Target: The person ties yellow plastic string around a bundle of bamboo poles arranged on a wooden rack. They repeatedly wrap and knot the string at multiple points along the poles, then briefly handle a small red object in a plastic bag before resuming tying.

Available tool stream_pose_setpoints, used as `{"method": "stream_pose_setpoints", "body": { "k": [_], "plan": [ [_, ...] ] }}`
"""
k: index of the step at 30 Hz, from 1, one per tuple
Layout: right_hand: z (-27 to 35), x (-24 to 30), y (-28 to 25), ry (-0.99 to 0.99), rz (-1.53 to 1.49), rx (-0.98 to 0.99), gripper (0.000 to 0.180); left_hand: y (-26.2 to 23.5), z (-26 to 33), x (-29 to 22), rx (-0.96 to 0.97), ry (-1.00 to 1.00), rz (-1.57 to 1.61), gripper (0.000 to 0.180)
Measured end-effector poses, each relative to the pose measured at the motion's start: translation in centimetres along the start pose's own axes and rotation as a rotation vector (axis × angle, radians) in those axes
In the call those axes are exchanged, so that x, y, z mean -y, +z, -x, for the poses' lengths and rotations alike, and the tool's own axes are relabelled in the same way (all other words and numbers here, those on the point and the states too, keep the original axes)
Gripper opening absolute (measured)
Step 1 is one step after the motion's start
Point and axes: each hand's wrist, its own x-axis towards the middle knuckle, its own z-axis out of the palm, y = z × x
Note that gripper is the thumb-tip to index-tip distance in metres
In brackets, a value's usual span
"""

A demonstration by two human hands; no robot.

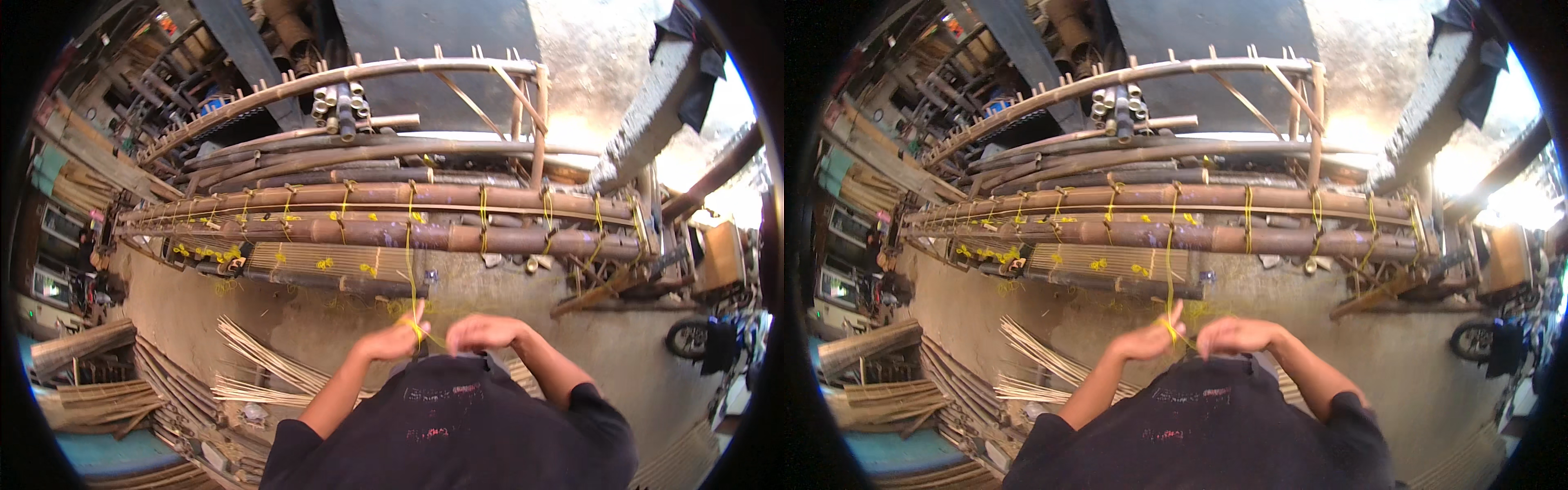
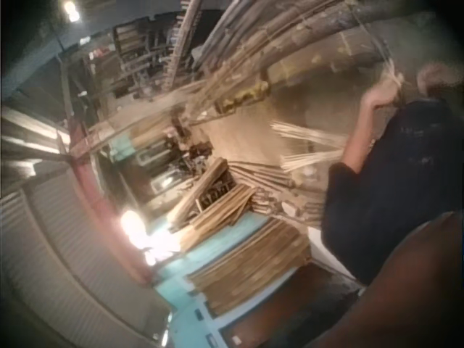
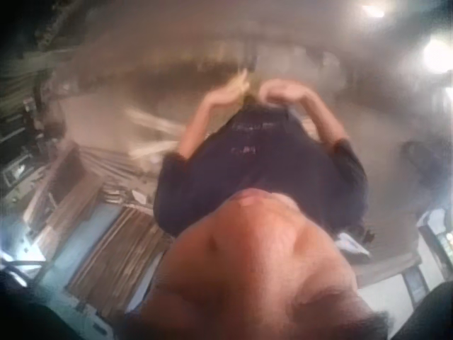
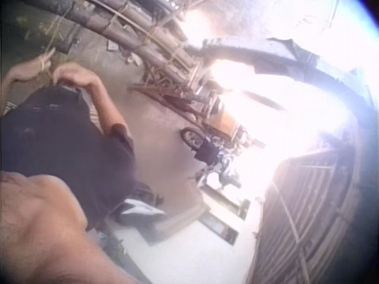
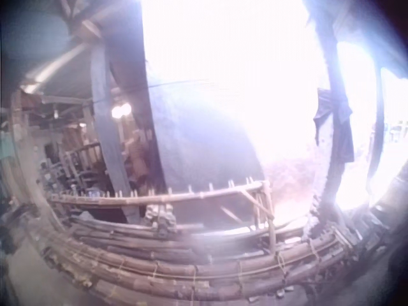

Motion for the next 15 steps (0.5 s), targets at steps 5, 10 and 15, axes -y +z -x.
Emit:
{"method": "stream_pose_setpoints", "body": {
  "k": [5,10,15],
  "plan": [
    [-1.6,-6.7,-0.1,-0.190,-0.003,-0.517,0.026,-0.1,-1.5,-0.8,0.514,0.097,0.523,0.072],
    [-0.6,-3.9,1.7,-0.278,0.108,-0.212,0.027,1.2,-0.8,-3.1,-0.014,0.124,0.184,0.071],
    [0.5,-1.5,0.1,-0.006,-0.210,-0.482,0.025,0.7,0.1,-3.1,0.371,-0.107,0.311,0.065]
  ]
}}
